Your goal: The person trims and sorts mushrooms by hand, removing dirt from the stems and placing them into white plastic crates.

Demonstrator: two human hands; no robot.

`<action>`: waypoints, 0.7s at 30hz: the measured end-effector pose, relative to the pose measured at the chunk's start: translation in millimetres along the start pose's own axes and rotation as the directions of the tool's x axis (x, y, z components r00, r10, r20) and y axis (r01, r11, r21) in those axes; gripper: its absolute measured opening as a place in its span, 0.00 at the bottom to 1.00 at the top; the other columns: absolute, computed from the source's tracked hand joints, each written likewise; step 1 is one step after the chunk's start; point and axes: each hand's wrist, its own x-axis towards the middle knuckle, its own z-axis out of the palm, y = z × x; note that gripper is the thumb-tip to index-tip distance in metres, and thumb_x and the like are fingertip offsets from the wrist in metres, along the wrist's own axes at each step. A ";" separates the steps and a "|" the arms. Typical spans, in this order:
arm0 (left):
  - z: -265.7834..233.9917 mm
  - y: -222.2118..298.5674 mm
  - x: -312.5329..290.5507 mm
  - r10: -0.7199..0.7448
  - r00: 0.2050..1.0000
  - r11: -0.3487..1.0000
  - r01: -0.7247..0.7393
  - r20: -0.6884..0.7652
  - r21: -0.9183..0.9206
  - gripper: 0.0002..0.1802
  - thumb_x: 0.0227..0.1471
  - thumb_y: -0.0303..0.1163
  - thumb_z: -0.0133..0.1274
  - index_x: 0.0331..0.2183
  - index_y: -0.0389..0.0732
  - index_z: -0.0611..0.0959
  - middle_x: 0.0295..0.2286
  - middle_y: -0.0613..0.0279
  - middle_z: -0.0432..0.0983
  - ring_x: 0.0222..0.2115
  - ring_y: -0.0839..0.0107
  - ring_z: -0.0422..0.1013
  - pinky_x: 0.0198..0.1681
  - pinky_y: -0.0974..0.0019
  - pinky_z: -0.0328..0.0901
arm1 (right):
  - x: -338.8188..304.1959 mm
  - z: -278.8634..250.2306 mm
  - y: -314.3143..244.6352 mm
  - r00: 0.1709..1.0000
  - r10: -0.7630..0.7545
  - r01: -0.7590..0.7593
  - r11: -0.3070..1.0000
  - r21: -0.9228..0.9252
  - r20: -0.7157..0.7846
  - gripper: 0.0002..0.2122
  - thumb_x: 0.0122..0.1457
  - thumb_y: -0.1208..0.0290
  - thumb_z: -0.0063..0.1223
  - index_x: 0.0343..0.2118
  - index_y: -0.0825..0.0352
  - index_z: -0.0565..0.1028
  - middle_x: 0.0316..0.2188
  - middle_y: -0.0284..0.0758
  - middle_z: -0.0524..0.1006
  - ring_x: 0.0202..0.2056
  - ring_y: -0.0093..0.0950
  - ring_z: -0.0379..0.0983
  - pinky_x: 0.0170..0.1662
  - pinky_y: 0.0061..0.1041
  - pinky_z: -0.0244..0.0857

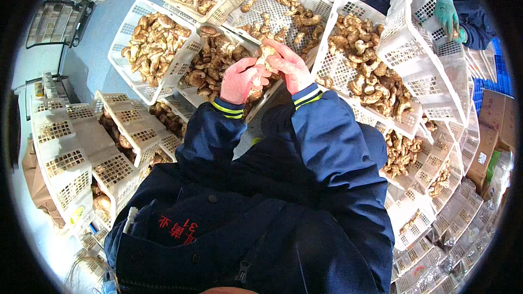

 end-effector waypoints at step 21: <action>-150.1 -75.0 34.1 -0.072 0.960 0.996 0.056 -0.271 -0.064 0.13 0.48 0.35 0.47 0.34 0.37 0.75 0.28 0.59 0.72 0.25 0.70 0.70 0.26 0.68 0.67 | 3.3 -34.1 33.2 0.924 0.172 -0.259 0.938 -0.229 -0.342 0.18 0.53 0.65 0.50 0.45 0.66 0.68 0.31 0.32 0.75 0.29 0.22 0.72 0.31 0.18 0.66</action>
